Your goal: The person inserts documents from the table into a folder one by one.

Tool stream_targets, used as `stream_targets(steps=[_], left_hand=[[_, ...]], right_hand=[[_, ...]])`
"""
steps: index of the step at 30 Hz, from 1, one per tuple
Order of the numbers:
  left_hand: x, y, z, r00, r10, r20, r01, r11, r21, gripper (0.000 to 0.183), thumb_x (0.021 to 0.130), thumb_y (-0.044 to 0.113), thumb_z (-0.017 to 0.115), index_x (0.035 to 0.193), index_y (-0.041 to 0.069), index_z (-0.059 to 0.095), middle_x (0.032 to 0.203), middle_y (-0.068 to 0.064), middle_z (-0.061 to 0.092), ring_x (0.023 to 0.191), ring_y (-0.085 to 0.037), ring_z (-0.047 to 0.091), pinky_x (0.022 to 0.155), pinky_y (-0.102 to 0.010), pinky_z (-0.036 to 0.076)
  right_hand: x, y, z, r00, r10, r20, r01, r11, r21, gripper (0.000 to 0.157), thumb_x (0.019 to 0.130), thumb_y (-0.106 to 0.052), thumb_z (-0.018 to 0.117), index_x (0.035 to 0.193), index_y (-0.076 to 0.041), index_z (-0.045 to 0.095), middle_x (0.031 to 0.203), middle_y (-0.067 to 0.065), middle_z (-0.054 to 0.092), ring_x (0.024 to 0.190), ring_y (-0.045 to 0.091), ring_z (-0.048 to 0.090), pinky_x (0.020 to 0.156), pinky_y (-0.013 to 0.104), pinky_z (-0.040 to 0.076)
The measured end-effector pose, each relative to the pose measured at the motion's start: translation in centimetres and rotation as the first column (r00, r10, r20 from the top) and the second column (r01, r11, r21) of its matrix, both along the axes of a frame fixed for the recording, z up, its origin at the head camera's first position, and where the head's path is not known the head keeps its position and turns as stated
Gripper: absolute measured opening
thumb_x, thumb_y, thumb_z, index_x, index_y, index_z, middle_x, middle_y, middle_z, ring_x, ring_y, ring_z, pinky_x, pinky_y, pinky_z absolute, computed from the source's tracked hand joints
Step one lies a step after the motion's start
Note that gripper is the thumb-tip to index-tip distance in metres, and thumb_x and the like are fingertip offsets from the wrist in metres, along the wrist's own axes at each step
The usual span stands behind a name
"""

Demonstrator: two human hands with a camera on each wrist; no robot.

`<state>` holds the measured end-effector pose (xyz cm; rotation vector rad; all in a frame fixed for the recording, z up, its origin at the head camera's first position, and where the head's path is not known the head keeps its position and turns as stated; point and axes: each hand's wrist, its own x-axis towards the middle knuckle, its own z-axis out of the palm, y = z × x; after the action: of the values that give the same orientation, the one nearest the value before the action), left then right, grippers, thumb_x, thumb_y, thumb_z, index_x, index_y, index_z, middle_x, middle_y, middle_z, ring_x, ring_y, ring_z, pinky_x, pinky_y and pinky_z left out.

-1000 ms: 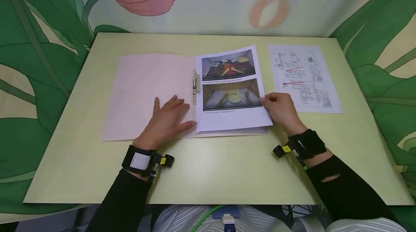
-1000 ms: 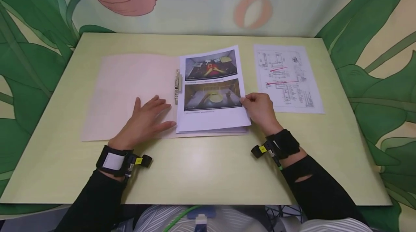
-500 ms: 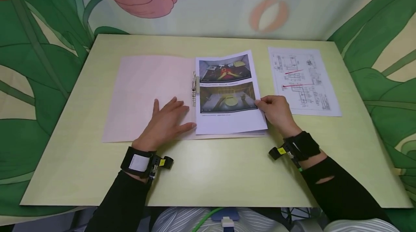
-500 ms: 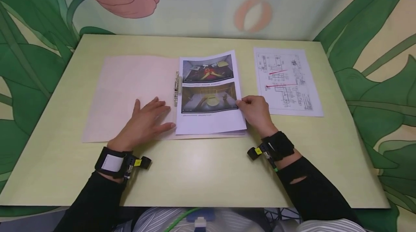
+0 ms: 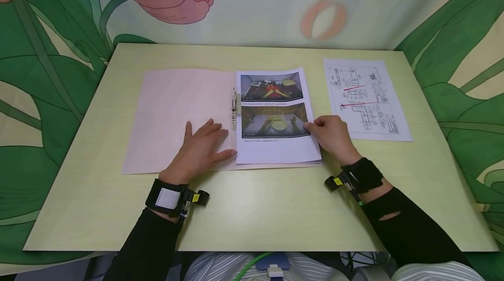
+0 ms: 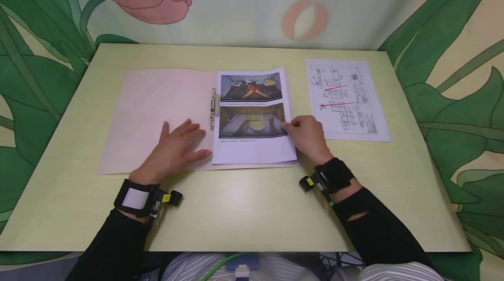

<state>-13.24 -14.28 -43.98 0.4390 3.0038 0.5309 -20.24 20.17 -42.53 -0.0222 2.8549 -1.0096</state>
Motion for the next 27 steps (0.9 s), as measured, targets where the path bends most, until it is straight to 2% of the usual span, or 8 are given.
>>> stream_targets(steps=[6, 12, 16, 19, 23, 27], left_hand=[[-0.4, 0.6, 0.0, 1.000, -0.015, -0.010, 0.015, 1.000, 0.005, 0.068, 0.087, 0.061, 0.059, 0.134, 0.013, 0.056, 0.146, -0.014, 0.047, 0.143, -0.030, 0.024, 0.110, -0.072, 0.000], [-0.1, 0.1, 0.1, 1.000, 0.006, -0.008, -0.006, 1.000, 0.012, 0.059, 0.091, 0.050, 0.060, 0.134, 0.011, 0.056, 0.144, -0.014, 0.049, 0.143, -0.030, 0.026, 0.110, -0.071, 0.000], [0.0, 0.1, 0.7, 0.999, 0.027, -0.031, -0.025, 0.999, 0.047, 0.052, 0.093, 0.042, 0.060, 0.134, 0.011, 0.057, 0.142, -0.014, 0.052, 0.141, -0.030, 0.029, 0.113, -0.068, 0.000], [-0.2, 0.6, 1.1, 0.997, 0.032, -0.071, -0.025, 0.995, 0.100, 0.046, 0.093, 0.038, 0.061, 0.130, 0.012, 0.060, 0.136, -0.013, 0.057, 0.136, -0.030, 0.038, 0.113, -0.067, 0.007], [-0.6, 1.5, 1.6, 0.993, 0.030, -0.110, -0.012, 0.986, 0.164, 0.038, 0.092, 0.032, 0.063, 0.124, 0.011, 0.063, 0.128, -0.012, 0.063, 0.126, -0.030, 0.048, 0.112, -0.061, 0.021], [-0.9, 2.3, 2.1, 0.994, 0.031, -0.104, -0.010, 0.980, 0.200, 0.035, 0.092, 0.029, 0.062, 0.121, 0.009, 0.064, 0.126, -0.014, 0.063, 0.122, -0.032, 0.050, 0.108, -0.053, 0.033]], right_hand=[[0.3, 1.1, 1.2, 0.999, 0.026, -0.038, -0.019, 0.984, 0.179, 0.046, 0.094, -0.046, 0.056, 0.086, -0.004, 0.072, 0.073, 0.010, 0.067, 0.065, 0.026, 0.056, 0.052, 0.034, 0.041], [-0.3, 2.8, 2.1, 0.996, 0.033, -0.078, -0.017, 0.980, 0.201, 0.035, 0.095, -0.034, 0.060, 0.088, -0.002, 0.073, 0.076, 0.011, 0.068, 0.063, 0.025, 0.055, 0.052, 0.033, 0.040], [-1.1, 6.2, 2.8, 0.994, -0.012, -0.106, 0.033, 0.978, 0.206, 0.028, 0.094, -0.026, 0.061, 0.089, -0.001, 0.072, 0.082, 0.014, 0.069, 0.063, 0.026, 0.055, 0.051, 0.034, 0.040], [-1.8, 9.6, 3.5, 0.991, -0.081, -0.108, 0.106, 0.964, 0.242, 0.028, 0.095, -0.024, 0.057, 0.094, 0.002, 0.070, 0.088, 0.020, 0.068, 0.069, 0.031, 0.057, 0.052, 0.037, 0.040], [-3.0, 14.3, 3.7, 0.982, -0.162, -0.100, 0.187, 0.924, 0.333, 0.039, 0.095, -0.028, 0.055, 0.107, 0.009, 0.061, 0.100, 0.029, 0.063, 0.083, 0.041, 0.056, 0.057, 0.044, 0.040], [-4.3, 17.6, 3.1, 0.979, -0.197, -0.059, 0.204, 0.897, 0.392, 0.055, 0.092, -0.038, 0.060, 0.102, 0.016, 0.059, 0.091, 0.031, 0.058, 0.081, 0.042, 0.052, 0.055, 0.045, 0.039]])
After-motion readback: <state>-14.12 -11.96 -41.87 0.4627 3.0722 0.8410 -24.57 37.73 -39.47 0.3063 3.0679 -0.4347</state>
